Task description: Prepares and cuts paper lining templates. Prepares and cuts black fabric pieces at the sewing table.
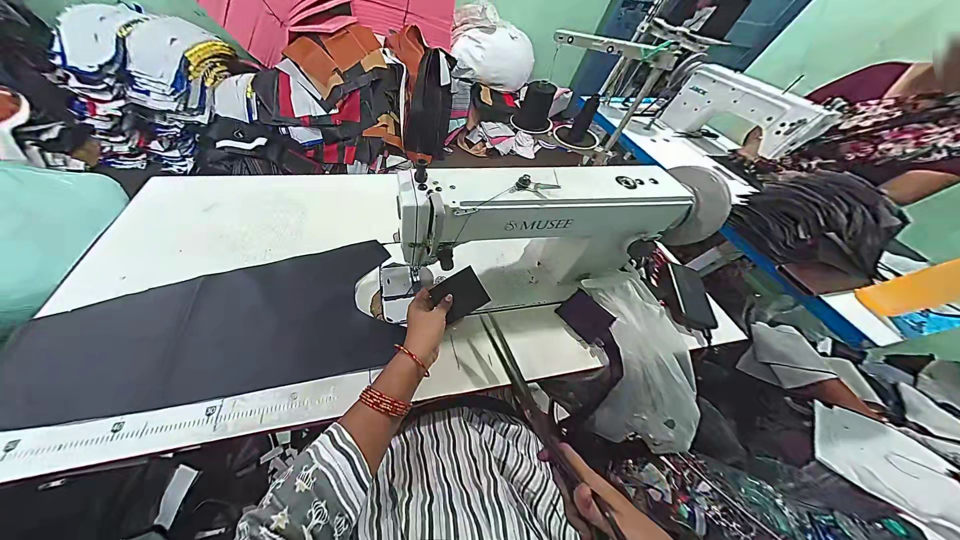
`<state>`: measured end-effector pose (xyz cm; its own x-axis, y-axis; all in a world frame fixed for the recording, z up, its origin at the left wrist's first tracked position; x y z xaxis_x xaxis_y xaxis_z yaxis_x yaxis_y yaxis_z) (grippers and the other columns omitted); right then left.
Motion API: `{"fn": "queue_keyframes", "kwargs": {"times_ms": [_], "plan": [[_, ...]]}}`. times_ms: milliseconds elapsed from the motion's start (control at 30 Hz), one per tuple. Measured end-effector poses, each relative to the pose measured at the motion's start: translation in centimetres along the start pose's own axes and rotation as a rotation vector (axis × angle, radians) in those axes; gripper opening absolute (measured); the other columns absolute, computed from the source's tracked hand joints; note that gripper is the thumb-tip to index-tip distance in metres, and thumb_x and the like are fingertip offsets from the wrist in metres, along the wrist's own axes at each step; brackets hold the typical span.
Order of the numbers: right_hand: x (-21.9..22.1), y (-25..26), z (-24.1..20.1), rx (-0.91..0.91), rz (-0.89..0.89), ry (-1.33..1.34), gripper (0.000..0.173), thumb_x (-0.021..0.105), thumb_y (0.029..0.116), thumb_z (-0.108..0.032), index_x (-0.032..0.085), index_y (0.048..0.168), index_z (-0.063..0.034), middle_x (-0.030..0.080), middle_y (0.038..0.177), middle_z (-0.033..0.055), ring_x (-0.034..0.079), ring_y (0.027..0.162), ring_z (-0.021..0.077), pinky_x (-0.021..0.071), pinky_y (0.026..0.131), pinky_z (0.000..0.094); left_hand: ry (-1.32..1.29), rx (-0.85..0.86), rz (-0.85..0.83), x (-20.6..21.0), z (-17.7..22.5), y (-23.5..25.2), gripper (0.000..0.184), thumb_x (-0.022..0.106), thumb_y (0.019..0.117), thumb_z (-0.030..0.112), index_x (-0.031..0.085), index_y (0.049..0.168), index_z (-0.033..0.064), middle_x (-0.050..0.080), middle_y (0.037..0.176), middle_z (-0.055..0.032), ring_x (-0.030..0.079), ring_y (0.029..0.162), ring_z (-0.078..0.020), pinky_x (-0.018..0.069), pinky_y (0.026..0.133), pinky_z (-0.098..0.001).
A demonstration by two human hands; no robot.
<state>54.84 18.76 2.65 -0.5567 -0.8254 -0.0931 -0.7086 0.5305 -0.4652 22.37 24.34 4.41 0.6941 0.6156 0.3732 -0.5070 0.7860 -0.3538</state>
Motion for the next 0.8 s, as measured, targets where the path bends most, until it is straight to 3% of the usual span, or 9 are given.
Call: {"fn": "queue_keyframes", "kwargs": {"times_ms": [100,233,333,533,800], "plan": [[0.9,0.6,-0.3,0.012,0.004,-0.091,0.101,0.051,0.082,-0.086,0.043,0.138,-0.0017,0.05,0.082,-0.0091,0.048,0.058,-0.0013,0.0451,0.054,0.0199,0.031,0.002,-0.011,0.8,0.0,-0.3,0.033,0.057,0.1021,-0.001,0.05,0.134,-0.0067,0.067,0.116,-0.0197,0.072,0.094,-0.0204,0.0618,0.079,-0.0347],[1.8,2.2,-0.4,-0.013,0.041,-0.076,0.098,0.055,0.0837,-0.081,0.043,0.139,-0.0005,0.05,0.082,-0.0093,0.046,0.057,-0.0023,0.0443,0.054,0.019,0.13,0.131,0.003,0.9,0.4,-0.8,0.03,0.061,0.0998,-0.002,0.056,0.128,-0.0101,0.068,0.116,-0.0201,0.071,0.098,-0.0179,0.0604,0.086,-0.0332],[2.4,3.1,-0.2,-0.051,0.04,-0.025,0.096,0.055,0.0836,-0.081,0.041,0.137,-0.0026,0.049,0.08,-0.0103,0.047,0.055,-0.0023,0.0453,0.052,0.0187,0.14,0.185,0.033,0.7,0.9,-1.0,0.027,0.061,0.0991,-0.002,0.058,0.125,-0.0104,0.07,0.113,-0.0188,0.072,0.095,-0.0166,0.061,0.084,-0.0324],[2.4,3.9,-1.0,-0.115,0.065,0.002,0.098,0.055,0.0808,-0.084,0.043,0.135,-0.0035,0.049,0.081,-0.011,0.046,0.055,-0.0032,0.0446,0.051,0.0171,0.12,0.076,-0.02,1.1,0.4,-1.8,0.027,0.062,0.0997,0.0,0.058,0.125,-0.0092,0.069,0.113,-0.0187,0.072,0.094,-0.0184,0.0619,0.08,-0.0337],[2.2,4.6,-0.6,-0.138,0.125,0.04,0.102,0.056,0.0805,-0.084,0.041,0.138,-0.0008,0.05,0.08,-0.0102,0.048,0.056,-0.0019,0.0453,0.05,0.0177,0.182,0.068,-0.13,3.0,-0.9,-2.7,0.017,0.062,0.099,-0.001,0.062,0.114,-0.0085,0.073,0.099,-0.0124,0.072,0.086,-0.0122,0.0607,0.079,-0.0294]]}}
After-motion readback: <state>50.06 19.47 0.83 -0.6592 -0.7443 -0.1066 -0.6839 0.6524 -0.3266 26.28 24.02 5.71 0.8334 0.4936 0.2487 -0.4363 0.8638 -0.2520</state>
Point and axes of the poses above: each hand's wrist, its own y-axis towards the middle knuckle, its own x-axis out of the palm, z = x × y, the point moved 2 cm from there along y, towards the middle knuckle
